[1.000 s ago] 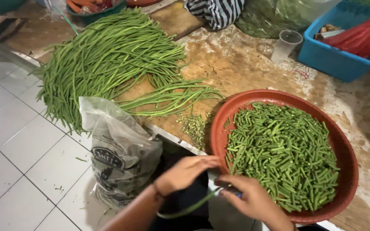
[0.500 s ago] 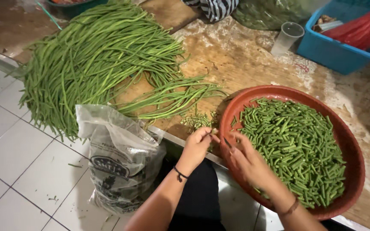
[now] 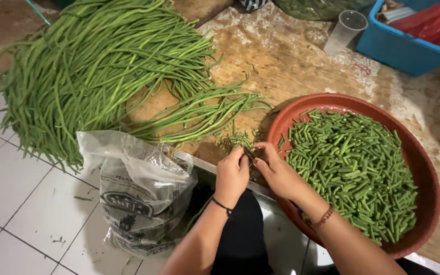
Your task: The person sits at a work table and snaps long green beans into short pieces over a large red basin, discarding the tips and trimmings onto the table. They occasionally use a small knife to cut off the bean tips and reach for new whole beans from the pile beside the basin.
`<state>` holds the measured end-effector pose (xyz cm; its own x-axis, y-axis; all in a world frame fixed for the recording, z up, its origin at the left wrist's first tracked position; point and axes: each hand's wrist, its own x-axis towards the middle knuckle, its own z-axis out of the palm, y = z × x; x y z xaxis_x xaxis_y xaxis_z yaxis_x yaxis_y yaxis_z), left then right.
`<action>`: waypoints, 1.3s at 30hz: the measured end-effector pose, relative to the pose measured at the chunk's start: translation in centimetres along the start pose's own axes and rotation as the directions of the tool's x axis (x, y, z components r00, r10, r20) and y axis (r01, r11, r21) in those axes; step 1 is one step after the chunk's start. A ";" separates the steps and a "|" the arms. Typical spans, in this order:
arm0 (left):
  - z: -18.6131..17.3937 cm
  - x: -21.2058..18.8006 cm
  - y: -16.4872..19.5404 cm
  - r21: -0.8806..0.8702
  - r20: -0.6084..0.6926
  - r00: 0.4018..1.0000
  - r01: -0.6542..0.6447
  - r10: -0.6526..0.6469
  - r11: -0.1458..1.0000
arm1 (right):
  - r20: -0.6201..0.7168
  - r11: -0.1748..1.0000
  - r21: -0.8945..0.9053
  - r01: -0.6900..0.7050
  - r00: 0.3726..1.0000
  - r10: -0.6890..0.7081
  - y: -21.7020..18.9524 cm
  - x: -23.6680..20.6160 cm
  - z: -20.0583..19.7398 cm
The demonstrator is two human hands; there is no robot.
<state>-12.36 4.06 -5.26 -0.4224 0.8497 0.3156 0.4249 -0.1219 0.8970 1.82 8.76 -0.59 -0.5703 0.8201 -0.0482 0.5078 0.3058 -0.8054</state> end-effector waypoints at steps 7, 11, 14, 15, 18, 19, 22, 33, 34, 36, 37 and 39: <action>0.8 -0.6 -1.0 0.028 -0.095 0.993 -0.065 0.067 0.998 | -0.075 0.987 0.072 0.146 0.987 -0.140 0.2 3.5 1.1; 0.3 -0.9 -1.6 -0.036 -0.146 0.984 -0.110 0.104 0.993 | 0.251 0.855 0.331 -0.398 0.911 0.327 0.1 3.6 -0.5; -0.3 -0.8 -1.6 -0.030 -0.052 0.997 -0.065 0.063 0.997 | 0.335 0.734 0.497 -0.464 0.882 0.331 -0.2 2.5 -1.9; -0.4 -0.8 -1.3 -0.047 -0.027 0.999 -0.045 0.044 0.998 | 0.340 0.744 0.508 -0.435 0.894 0.291 -0.1 2.0 -2.2; -0.6 -0.8 0.1 -0.097 0.035 0.999 -0.019 0.023 0.995 | 0.316 0.822 0.498 -0.276 0.941 0.125 0.9 0.6 -3.1; -0.6 -0.9 0.9 -0.114 0.055 0.998 -0.025 0.031 0.993 | 0.291 0.866 0.465 -0.184 0.955 0.047 1.4 -0.1 -3.2; -0.2 -0.9 3.5 -0.168 0.134 0.990 -0.015 0.038 0.986 | 0.200 0.859 0.506 -0.072 0.979 -0.035 2.6 -2.4 -4.1; 6.8 1.9 11.4 -0.265 0.586 0.789 -0.029 0.185 0.964 | -0.165 0.832 0.551 -0.064 0.969 0.184 3.7 -11.7 -14.4; 7.7 1.9 11.9 -0.242 0.592 0.786 -0.034 0.176 0.970 | -0.198 0.834 0.548 -0.063 0.959 0.202 3.8 -12.2 -14.9; 9.8 1.9 12.9 -0.210 0.602 0.785 -0.020 0.146 0.977 | -0.234 0.855 0.516 -0.056 0.951 0.203 4.5 -13.1 -15.3; 10.7 1.8 13.1 -0.203 0.604 0.787 -0.002 0.127 0.979 | -0.238 0.874 0.483 -0.047 0.954 0.183 4.9 -13.4 -15.2; 12.5 1.4 13.1 -0.193 0.619 0.779 0.026 0.101 0.981 | -0.248 0.892 0.447 -0.062 0.950 0.190 5.9 -13.8 -14.8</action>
<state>2.64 10.05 3.00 0.2099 0.9669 0.1449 0.2513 -0.1965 0.9477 22.28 6.40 4.12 -0.2854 0.9570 -0.0526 0.2000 0.0058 -0.9798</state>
